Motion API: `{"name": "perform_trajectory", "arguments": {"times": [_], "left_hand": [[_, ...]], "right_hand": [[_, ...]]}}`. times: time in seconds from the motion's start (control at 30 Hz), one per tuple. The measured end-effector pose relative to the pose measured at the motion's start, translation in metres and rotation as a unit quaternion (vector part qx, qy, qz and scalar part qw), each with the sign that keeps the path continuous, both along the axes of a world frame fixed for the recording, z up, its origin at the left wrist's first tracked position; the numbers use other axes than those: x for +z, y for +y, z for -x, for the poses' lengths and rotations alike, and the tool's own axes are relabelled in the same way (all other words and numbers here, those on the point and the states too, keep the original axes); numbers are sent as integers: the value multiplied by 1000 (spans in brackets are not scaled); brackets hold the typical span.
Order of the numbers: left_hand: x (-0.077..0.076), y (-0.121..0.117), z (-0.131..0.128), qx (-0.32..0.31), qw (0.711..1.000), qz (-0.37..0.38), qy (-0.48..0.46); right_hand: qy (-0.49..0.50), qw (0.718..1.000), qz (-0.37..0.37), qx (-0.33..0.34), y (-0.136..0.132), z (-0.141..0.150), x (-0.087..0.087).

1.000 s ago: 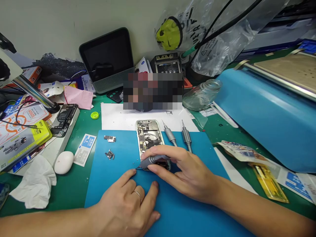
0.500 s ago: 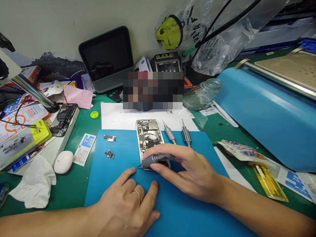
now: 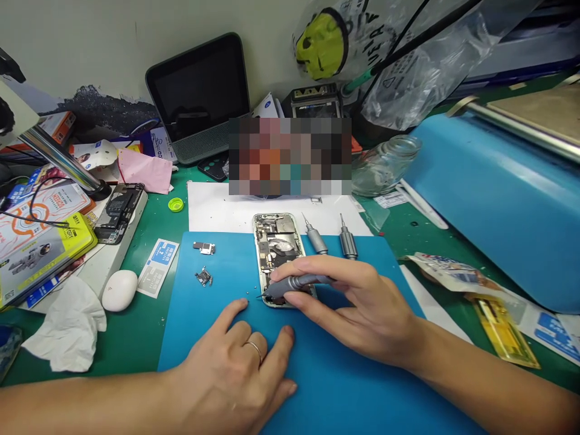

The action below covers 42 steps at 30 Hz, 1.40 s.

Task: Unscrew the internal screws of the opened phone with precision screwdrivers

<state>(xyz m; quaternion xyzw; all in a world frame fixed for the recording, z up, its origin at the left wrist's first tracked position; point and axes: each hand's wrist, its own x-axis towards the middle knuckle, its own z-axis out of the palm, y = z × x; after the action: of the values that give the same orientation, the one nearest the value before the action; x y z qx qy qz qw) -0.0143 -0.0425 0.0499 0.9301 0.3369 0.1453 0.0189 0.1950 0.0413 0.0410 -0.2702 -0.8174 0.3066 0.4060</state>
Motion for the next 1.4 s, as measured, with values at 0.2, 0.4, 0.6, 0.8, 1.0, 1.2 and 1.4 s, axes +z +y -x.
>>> {"name": "perform_trajectory", "arguments": {"times": [0.2,0.4,0.6,0.8,1.0,1.2,1.4], "left_hand": [[0,-1,1,-1,1000,1,3],[1,2,0,-3,1000,4,5],[2,2,0,-10,1000,-8,12],[4,3,1,-20,1000,-13,16],[2,3,1,-25,1000,-12,13],[1,3,1,-30,999,-16,2],[0,1,1,-35,999,-18,-5]], "right_hand": [[1,1000,8,-3,0,0,0],[5,1000,-7,3,0,0,-1],[29,996,-87,2,2,2,-3],[23,993,-114,0,3,2,-3],[27,992,-122,1,3,2,-2],[29,991,-128,2,3,2,-1],[28,992,-122,-3,3,3,0]]}}
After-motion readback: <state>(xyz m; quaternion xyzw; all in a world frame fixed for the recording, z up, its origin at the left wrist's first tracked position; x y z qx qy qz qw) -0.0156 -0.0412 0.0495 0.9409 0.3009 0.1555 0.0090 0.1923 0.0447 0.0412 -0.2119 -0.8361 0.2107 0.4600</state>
